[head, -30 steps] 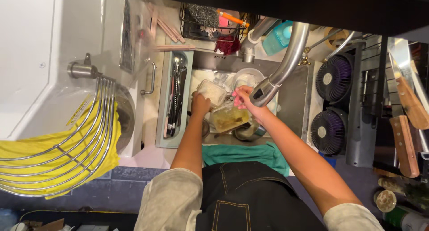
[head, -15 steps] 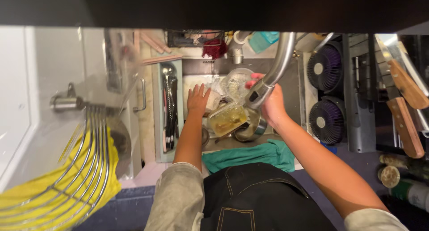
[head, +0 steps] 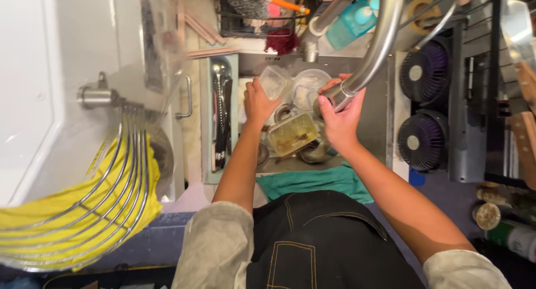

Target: The person washes a clear plastic container and a glass in a kitchen sink. They use a red scrubbing sponge to clean the items under running water from a faucet, rinsing them thoroughly before placing them in the sink basin.

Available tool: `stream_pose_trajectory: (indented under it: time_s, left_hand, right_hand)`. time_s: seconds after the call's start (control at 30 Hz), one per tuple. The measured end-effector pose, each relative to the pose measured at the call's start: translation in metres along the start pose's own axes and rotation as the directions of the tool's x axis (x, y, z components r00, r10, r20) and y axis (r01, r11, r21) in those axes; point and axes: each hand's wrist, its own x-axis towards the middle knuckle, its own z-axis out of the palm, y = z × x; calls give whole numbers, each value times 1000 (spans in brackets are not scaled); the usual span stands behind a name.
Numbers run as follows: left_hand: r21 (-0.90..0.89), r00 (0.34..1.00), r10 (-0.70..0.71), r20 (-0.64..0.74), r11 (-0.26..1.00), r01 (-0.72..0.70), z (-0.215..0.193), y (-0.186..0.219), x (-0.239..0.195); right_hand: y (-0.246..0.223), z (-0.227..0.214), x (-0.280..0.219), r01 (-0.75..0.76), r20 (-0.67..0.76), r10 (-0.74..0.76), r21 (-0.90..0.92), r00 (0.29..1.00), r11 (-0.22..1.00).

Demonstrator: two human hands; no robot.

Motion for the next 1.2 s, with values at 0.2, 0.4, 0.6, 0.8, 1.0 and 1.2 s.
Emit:
stream_pose_trajectory:
  time_s: [0.2,0.4,0.6,0.8,1.0,1.2]
  left_hand:
    - [-866,836,246,490,31,498,-19,3,-82]
    - [-706,720,353,597,-194,681,-27,30,-150]
    - [-660,708,443,550,-289,693,-18,33,-172]
    - [-632,694,398,599,-296,716,-2,35,-167]
    - [-624,702,451,551,-336,706,-5,37,-165]
    - [-625,673,515,531,-297,722,-9,51,-166]
  right_hand:
    - [25,-1,-5,-87,82,84,38,993,995]
    - [21,14,-10,-129,135,135,-48,982,990]
    - [-5,4,-6,-79,174,125,-252,977,964]
    - [-13,2,-7,-136,211,165,-146,964,980]
    - [-25,-11,-10,-75,312,145,-226,939,971]
    - [-29,-18,-3,-157,287,237,-277,928,948]
